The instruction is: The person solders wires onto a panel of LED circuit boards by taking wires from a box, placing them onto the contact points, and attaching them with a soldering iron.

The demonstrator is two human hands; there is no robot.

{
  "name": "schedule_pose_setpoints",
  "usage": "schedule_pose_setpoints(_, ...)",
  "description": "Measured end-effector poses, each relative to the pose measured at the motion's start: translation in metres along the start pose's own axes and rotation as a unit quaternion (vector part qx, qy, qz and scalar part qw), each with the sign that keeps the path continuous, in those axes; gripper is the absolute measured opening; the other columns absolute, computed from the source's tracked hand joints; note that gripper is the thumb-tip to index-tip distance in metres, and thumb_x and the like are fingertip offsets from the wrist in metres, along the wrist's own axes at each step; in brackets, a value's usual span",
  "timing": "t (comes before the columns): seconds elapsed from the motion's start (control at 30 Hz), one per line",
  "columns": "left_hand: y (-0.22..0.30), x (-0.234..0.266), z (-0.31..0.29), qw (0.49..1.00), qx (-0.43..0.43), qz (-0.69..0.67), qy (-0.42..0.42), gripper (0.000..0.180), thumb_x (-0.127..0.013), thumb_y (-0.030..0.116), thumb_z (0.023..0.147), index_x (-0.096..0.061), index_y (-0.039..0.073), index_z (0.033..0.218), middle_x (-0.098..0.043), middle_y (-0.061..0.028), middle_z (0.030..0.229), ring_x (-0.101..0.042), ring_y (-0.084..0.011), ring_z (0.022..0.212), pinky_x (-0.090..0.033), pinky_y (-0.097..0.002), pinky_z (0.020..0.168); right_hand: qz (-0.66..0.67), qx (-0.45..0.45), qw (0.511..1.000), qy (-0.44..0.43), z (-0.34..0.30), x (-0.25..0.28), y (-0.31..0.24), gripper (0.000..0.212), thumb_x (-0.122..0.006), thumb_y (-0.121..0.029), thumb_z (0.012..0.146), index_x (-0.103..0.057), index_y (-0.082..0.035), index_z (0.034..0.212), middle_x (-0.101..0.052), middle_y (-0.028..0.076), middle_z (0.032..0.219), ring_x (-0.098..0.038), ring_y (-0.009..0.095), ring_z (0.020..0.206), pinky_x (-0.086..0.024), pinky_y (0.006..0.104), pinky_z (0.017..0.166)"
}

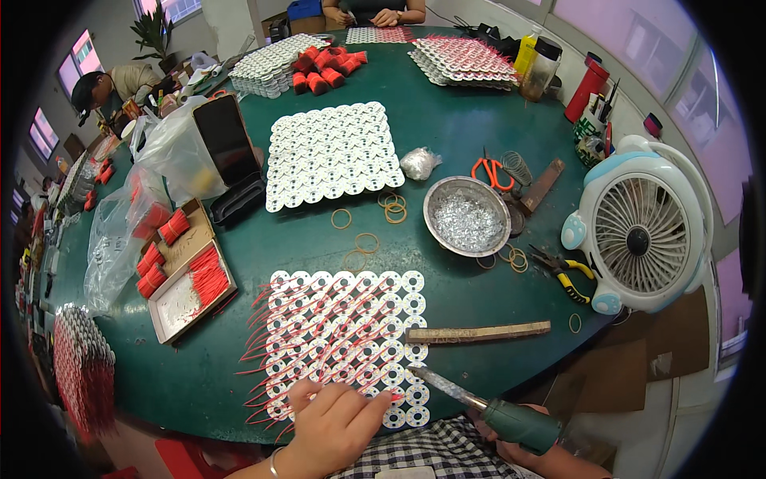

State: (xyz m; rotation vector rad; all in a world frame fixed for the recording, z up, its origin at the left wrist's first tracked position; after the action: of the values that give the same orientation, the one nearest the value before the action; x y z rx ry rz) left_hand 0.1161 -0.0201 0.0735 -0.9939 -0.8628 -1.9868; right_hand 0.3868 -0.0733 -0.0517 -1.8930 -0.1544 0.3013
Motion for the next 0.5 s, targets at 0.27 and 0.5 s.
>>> schedule_pose_setpoints(0.27,-0.006,-0.042,-0.011,1.0,-0.013,-0.004,-0.026,0.018,-0.075,0.017,0.066,-0.066,0.016,0.081,-0.044,0.0054,0.063,-0.048,-0.0126,0.063,-0.029,-0.0343,0.069,-0.183,-0.005,0.983,-0.03,0.009,-0.028,-0.034,0.025,-0.059,-0.017,0.085,-0.062,0.0,0.103,-0.066,0.008,0.088,-0.063,0.012,0.075,-0.052,0.0257,0.065)
schedule_pose_setpoints(0.5,-0.007,-0.045,-0.013,0.999,-0.007,-0.004,-0.035,0.018,-0.075,0.017,0.066,-0.066,0.016,0.082,-0.044,0.0054,0.063,-0.048,-0.0124,0.064,-0.029,-0.0344,0.07,-0.42,0.186,0.886,-0.064,0.014,-0.041,-0.048,0.02,-0.06,-0.017,0.082,-0.065,-0.006,0.098,-0.066,0.004,0.084,-0.064,0.016,0.072,-0.052,0.0267,0.063)
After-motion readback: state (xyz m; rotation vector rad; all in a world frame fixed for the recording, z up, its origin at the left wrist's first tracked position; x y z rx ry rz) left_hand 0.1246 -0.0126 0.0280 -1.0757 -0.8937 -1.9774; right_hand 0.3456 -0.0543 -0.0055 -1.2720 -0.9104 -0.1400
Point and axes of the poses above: each hand's wrist, its own z-axis towards the middle knuckle, its own x-axis out of the back of the hand, y = z × x, the point moved 8 cm from there along z, towards the middle knuckle
